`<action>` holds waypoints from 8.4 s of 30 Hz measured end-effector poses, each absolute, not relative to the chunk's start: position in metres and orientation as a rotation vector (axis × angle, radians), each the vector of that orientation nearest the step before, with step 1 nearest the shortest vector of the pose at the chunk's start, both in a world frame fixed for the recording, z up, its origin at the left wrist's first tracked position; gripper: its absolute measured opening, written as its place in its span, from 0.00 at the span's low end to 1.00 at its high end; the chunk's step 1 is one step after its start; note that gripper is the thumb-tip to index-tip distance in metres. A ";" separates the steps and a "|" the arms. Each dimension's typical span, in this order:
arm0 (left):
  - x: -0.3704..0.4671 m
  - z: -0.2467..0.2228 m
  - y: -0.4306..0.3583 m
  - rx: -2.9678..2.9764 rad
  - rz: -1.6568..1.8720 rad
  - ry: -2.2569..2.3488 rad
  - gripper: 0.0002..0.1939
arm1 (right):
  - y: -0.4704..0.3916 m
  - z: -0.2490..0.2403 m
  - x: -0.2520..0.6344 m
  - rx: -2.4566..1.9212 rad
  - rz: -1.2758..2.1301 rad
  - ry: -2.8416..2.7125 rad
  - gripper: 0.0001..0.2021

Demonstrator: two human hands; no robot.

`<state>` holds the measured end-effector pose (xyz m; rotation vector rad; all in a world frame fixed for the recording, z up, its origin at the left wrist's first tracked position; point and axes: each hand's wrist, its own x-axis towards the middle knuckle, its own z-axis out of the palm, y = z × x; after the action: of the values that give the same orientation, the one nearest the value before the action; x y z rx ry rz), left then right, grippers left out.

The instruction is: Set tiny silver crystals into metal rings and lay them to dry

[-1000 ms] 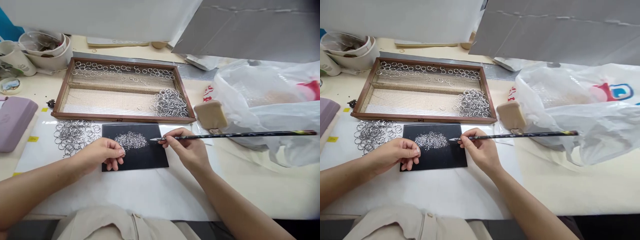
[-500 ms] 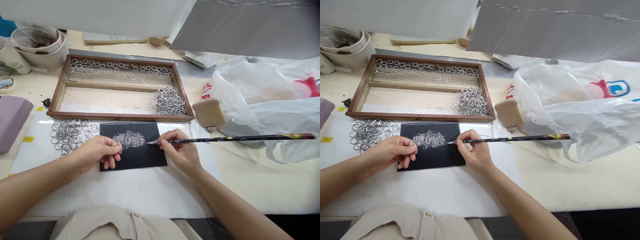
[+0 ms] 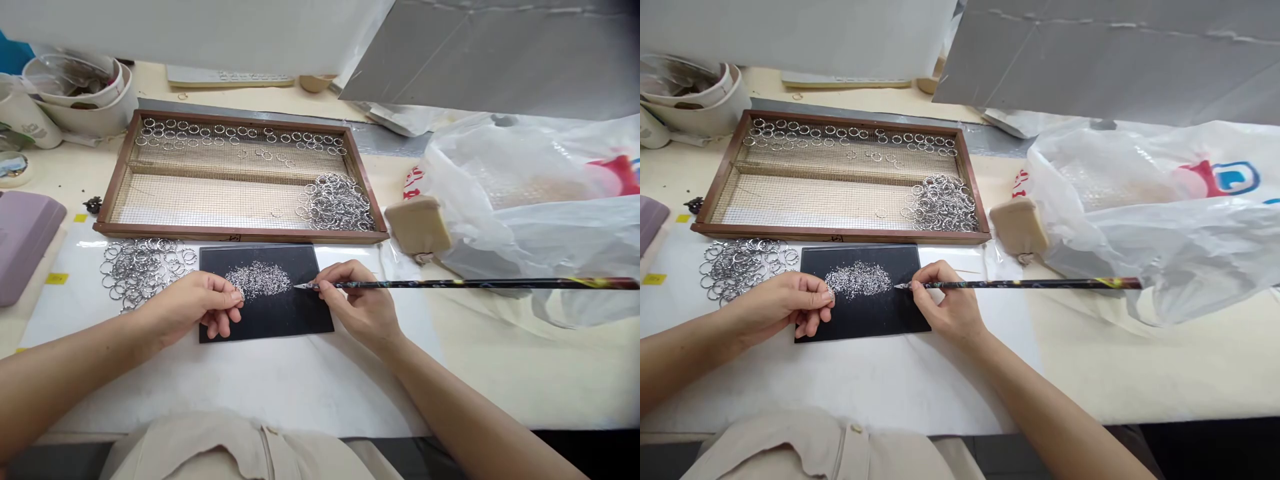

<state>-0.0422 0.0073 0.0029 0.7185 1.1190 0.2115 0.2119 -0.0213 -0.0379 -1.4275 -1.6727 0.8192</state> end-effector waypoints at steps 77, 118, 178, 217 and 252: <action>-0.040 -0.005 0.002 0.730 0.262 1.075 0.08 | -0.029 0.007 0.147 -0.877 0.888 -1.776 0.10; -0.040 -0.003 0.005 0.745 0.232 1.050 0.11 | -0.029 0.003 0.149 -0.893 0.850 -1.802 0.11; -0.039 0.001 0.005 0.734 0.217 1.078 0.11 | -0.030 0.003 0.147 -0.923 0.837 -1.781 0.09; -0.041 -0.006 0.005 0.720 0.251 1.044 0.10 | -0.026 -0.018 0.153 -1.210 0.798 -1.913 0.08; -0.042 -0.007 0.005 0.738 0.237 1.047 0.12 | -0.025 -0.025 0.153 -1.225 0.810 -1.973 0.07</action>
<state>-0.0421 0.0045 -0.0068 0.7378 1.0470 0.2368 0.1527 -0.0245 -0.0251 -1.2254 -1.9732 0.8104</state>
